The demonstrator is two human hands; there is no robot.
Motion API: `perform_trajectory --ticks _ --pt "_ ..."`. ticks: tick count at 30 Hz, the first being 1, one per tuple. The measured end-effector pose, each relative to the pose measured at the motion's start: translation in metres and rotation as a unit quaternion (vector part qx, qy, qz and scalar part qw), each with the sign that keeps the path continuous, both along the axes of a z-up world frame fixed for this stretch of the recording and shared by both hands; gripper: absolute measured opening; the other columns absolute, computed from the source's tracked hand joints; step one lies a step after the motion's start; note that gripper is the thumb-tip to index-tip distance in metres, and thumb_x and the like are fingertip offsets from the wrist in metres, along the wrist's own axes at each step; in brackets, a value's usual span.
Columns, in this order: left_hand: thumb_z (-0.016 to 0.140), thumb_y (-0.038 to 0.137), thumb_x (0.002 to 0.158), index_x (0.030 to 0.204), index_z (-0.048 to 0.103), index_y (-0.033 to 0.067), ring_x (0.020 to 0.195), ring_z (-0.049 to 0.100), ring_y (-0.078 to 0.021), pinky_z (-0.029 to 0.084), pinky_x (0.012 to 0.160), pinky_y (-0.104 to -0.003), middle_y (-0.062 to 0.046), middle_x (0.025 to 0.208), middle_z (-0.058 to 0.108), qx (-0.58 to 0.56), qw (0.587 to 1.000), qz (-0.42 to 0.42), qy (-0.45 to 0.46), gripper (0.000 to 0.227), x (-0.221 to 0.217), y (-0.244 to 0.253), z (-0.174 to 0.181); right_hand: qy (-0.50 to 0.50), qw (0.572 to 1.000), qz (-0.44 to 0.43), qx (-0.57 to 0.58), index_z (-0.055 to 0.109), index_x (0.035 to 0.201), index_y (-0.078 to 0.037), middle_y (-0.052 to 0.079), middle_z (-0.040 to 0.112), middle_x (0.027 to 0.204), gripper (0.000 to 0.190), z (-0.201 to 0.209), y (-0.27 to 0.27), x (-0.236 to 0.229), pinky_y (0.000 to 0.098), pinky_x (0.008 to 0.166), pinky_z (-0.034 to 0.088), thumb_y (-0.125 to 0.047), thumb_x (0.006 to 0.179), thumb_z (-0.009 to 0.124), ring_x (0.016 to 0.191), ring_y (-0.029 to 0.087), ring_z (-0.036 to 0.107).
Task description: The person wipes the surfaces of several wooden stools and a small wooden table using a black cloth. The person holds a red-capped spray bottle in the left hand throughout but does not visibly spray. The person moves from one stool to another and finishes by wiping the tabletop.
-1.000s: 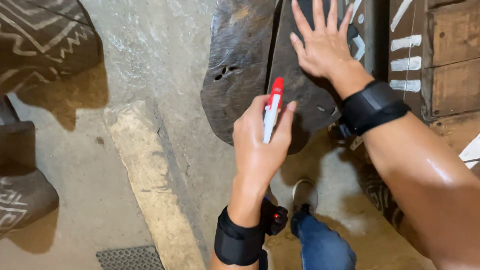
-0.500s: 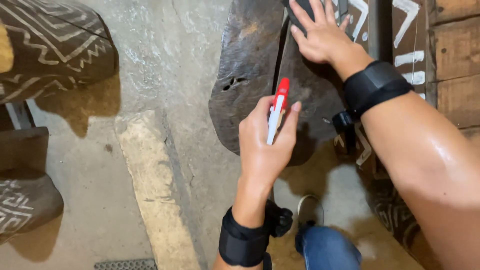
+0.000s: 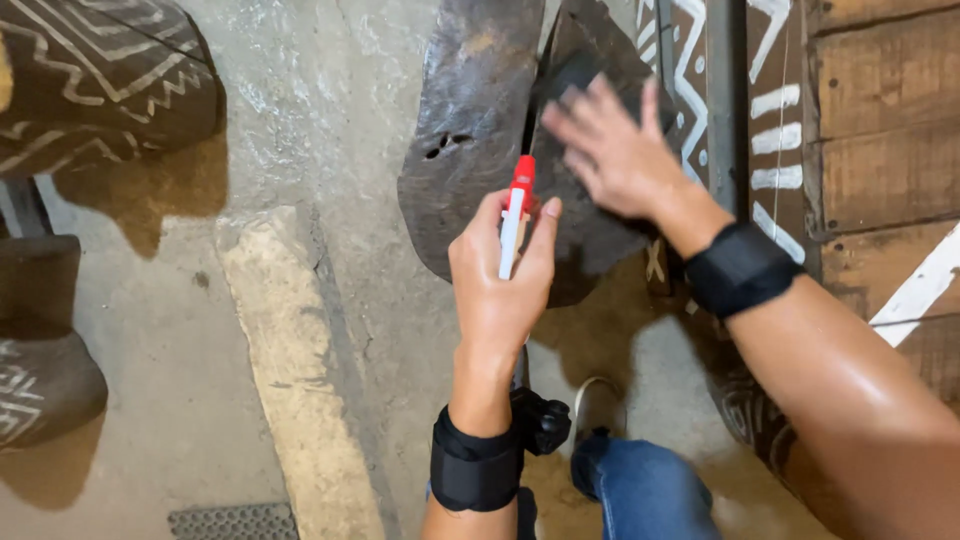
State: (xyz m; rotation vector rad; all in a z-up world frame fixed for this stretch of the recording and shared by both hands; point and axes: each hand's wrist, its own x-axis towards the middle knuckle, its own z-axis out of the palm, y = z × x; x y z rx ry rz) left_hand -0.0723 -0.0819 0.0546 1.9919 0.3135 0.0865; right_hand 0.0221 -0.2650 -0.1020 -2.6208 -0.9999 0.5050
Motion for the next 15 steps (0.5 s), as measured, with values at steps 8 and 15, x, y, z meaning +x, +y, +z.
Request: perform_trajectory --ticks 8,15 --pt "0.079 0.021 0.09 0.097 0.069 0.0016 0.063 0.069 -0.0172 0.054 0.063 -0.032 -0.012 0.074 0.071 -0.001 1.0 0.017 -0.001 0.023 -0.023 0.008 -0.001 -0.117 0.986 -0.092 0.079 0.044 0.159 -0.018 0.017 0.03 0.169 0.056 -0.002 0.025 -0.049 0.0795 0.112 -0.002 -0.032 0.106 0.052 0.157 0.042 0.016" --pt "0.079 0.022 0.09 0.094 0.069 0.0031 0.058 0.064 -0.017 0.053 0.06 -0.032 -0.012 0.069 0.068 -0.015 0.998 0.033 0.055 0.022 -0.046 0.0 -0.01 -0.064 0.991 -0.096 0.07 0.047 0.157 -0.029 0.01 0.035 0.167 0.055 0.0 -0.012 -0.031 0.0784 0.117 0.003 -0.027 0.102 0.057 0.157 0.039 0.022"
